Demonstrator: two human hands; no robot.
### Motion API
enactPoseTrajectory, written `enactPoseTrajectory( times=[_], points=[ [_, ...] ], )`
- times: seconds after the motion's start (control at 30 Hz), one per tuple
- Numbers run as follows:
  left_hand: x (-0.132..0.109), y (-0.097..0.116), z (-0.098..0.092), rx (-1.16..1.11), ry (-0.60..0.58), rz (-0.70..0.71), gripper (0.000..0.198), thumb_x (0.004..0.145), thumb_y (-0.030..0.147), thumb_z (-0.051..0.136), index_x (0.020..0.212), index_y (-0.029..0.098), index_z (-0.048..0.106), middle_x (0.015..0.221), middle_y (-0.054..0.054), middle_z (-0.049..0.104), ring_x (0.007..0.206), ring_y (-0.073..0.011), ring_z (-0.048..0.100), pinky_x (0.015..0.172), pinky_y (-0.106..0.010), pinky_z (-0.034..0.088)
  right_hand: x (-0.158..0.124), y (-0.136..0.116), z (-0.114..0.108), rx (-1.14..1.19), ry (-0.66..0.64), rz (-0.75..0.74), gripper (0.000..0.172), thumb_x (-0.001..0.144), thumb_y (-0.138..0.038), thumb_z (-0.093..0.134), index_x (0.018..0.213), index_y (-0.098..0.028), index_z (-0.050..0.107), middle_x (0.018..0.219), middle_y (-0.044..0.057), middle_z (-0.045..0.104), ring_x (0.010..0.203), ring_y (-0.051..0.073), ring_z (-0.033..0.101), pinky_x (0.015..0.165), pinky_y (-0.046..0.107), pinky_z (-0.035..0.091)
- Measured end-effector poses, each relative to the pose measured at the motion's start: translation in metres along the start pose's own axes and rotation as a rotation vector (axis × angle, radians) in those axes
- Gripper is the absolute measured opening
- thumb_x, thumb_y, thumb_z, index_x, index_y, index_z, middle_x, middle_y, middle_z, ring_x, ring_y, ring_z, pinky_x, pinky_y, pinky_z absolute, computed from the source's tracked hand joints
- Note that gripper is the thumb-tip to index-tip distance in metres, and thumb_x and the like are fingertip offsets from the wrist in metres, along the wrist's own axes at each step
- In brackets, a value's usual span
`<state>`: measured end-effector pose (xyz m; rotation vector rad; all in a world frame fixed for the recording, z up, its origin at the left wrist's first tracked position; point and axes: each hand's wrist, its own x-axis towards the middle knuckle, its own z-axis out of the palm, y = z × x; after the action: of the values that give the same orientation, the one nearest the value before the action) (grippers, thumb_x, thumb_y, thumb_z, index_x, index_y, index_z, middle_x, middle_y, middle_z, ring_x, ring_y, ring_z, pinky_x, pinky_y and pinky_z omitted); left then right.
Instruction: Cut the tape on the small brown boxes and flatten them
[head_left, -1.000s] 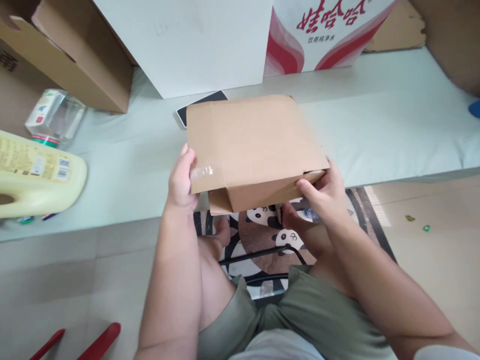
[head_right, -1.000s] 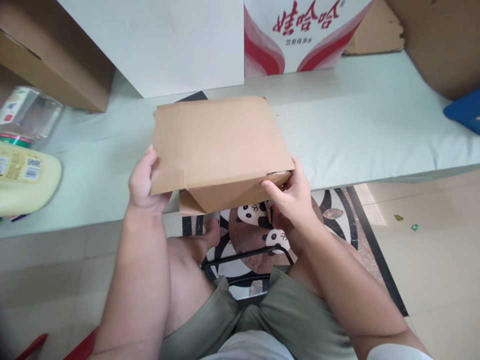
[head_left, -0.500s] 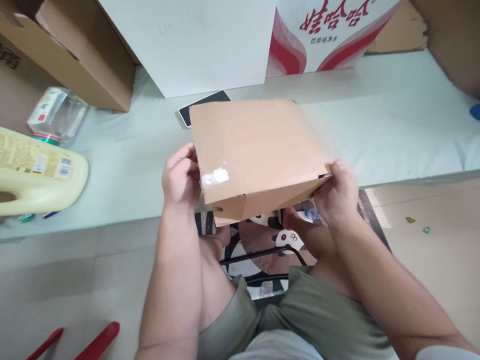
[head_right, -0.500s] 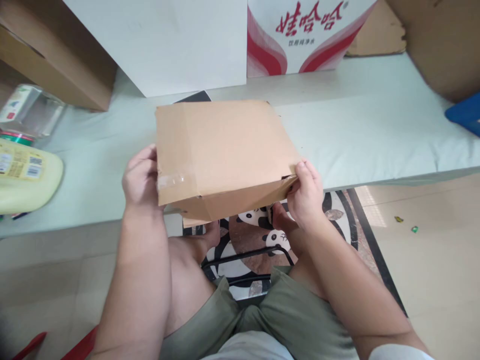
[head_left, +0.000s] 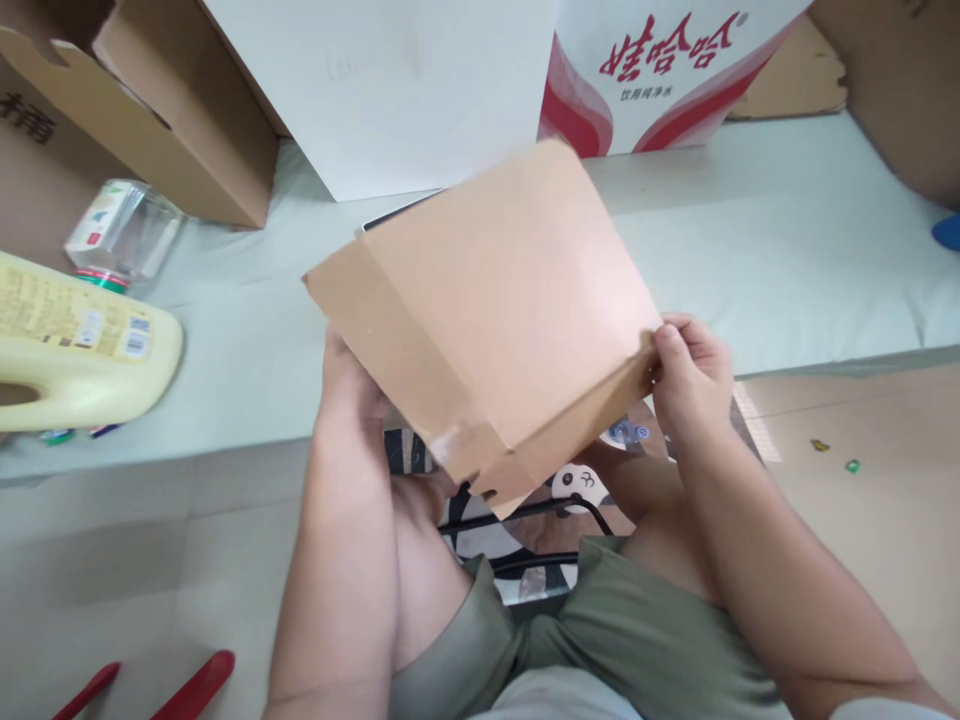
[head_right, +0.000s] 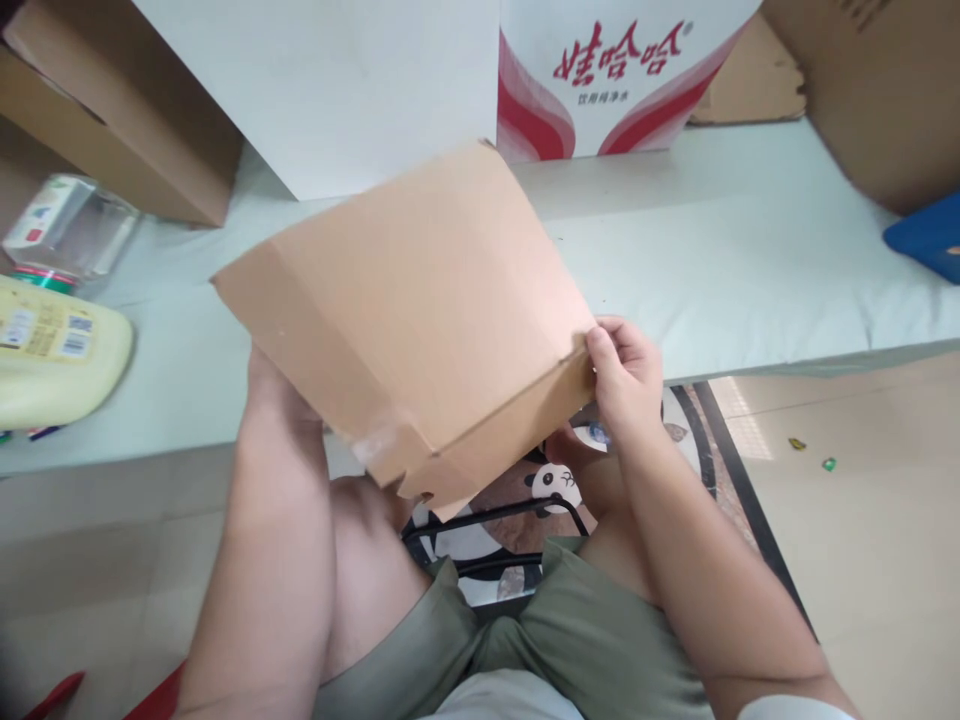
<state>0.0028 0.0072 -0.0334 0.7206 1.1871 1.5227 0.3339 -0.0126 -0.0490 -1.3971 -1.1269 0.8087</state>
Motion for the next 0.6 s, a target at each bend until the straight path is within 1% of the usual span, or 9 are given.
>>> enactPoseTrajectory(
  times=[0.1,0.17,0.27,0.33,0.4,0.43,0.5,0.57,0.6],
  points=[
    [0.000,0.002,0.003,-0.136,0.013,-0.020,0.030,0.065,0.039,0.085,0.085,0.021,0.072,0.083,-0.002,0.077,0.078,-0.0221,0.070,0.066,-0.037,0.057,0.001,-0.003,-0.002,-0.140,-0.025,-0.040,0.021,0.087,-0.044,0.070,0.091,-0.024,0.069,0.081,0.000,0.068,0.072,0.015,0.061,0.066,0.030,0.048],
    [0.002,0.003,0.005,-0.166,0.004,-0.073,0.026,0.068,0.040,0.082,0.085,0.022,0.072,0.082,-0.002,0.077,0.080,-0.0244,0.071,0.071,-0.041,0.061,0.001,-0.004,-0.002,-0.142,-0.028,-0.044,0.023,0.083,-0.040,0.073,0.099,-0.025,0.069,0.091,0.002,0.070,0.079,0.017,0.062,0.070,0.031,0.050],
    [0.002,0.009,0.012,-0.195,0.057,-0.139,0.019,0.083,0.041,0.069,0.086,0.022,0.071,0.078,-0.005,0.076,0.087,-0.0270,0.073,0.082,-0.044,0.063,0.003,-0.003,-0.003,-0.013,-0.087,0.126,0.029,0.076,-0.041,0.077,0.098,-0.025,0.066,0.082,0.000,0.066,0.068,0.015,0.057,0.059,0.027,0.045],
    [-0.002,0.014,0.018,-0.250,0.064,-0.126,0.035,0.092,0.051,0.058,0.090,0.020,0.072,0.086,-0.009,0.078,0.104,-0.0303,0.073,0.091,-0.045,0.063,0.004,-0.002,-0.003,0.030,-0.134,0.250,0.028,0.075,-0.044,0.079,0.086,-0.024,0.064,0.071,-0.002,0.061,0.060,0.012,0.052,0.053,0.025,0.040],
    [-0.006,0.016,0.023,-0.285,0.043,-0.091,0.046,0.095,0.060,0.053,0.096,0.019,0.074,0.099,-0.012,0.079,0.116,-0.0324,0.071,0.096,-0.045,0.062,0.005,-0.003,-0.003,0.013,-0.121,0.279,0.029,0.073,-0.044,0.082,0.080,-0.023,0.063,0.069,-0.002,0.060,0.058,0.011,0.050,0.051,0.024,0.039],
    [-0.007,0.016,0.024,-0.279,0.047,-0.080,0.042,0.093,0.057,0.057,0.097,0.019,0.074,0.103,-0.012,0.080,0.118,-0.0323,0.071,0.098,-0.044,0.062,0.005,-0.004,-0.002,0.023,-0.090,0.265,0.030,0.072,-0.044,0.083,0.081,-0.023,0.064,0.070,-0.002,0.061,0.059,0.011,0.050,0.051,0.023,0.039],
    [-0.006,0.014,0.026,-0.247,0.097,-0.064,0.022,0.088,0.040,0.070,0.097,0.020,0.074,0.107,-0.009,0.080,0.117,-0.0298,0.072,0.101,-0.041,0.061,0.006,-0.008,0.000,0.138,-0.038,0.221,0.037,0.068,-0.049,0.086,0.085,-0.024,0.065,0.074,-0.001,0.063,0.062,0.012,0.053,0.052,0.024,0.042],
    [-0.003,0.008,0.026,-0.256,0.168,-0.054,0.011,0.086,0.026,0.073,0.095,0.020,0.073,0.108,-0.007,0.080,0.114,-0.0269,0.073,0.101,-0.038,0.061,0.004,-0.010,0.002,0.297,-0.065,0.203,0.045,0.064,-0.059,0.086,0.084,-0.026,0.063,0.072,-0.002,0.062,0.060,0.013,0.054,0.050,0.025,0.042],
    [0.000,0.006,0.026,-0.280,0.188,-0.062,0.009,0.086,0.025,0.072,0.094,0.020,0.073,0.109,-0.007,0.080,0.113,-0.0258,0.074,0.101,-0.037,0.061,0.002,-0.011,0.003,0.345,-0.120,0.213,0.049,0.062,-0.064,0.086,0.082,-0.026,0.062,0.068,-0.003,0.060,0.056,0.012,0.052,0.048,0.025,0.041]
  ],
)
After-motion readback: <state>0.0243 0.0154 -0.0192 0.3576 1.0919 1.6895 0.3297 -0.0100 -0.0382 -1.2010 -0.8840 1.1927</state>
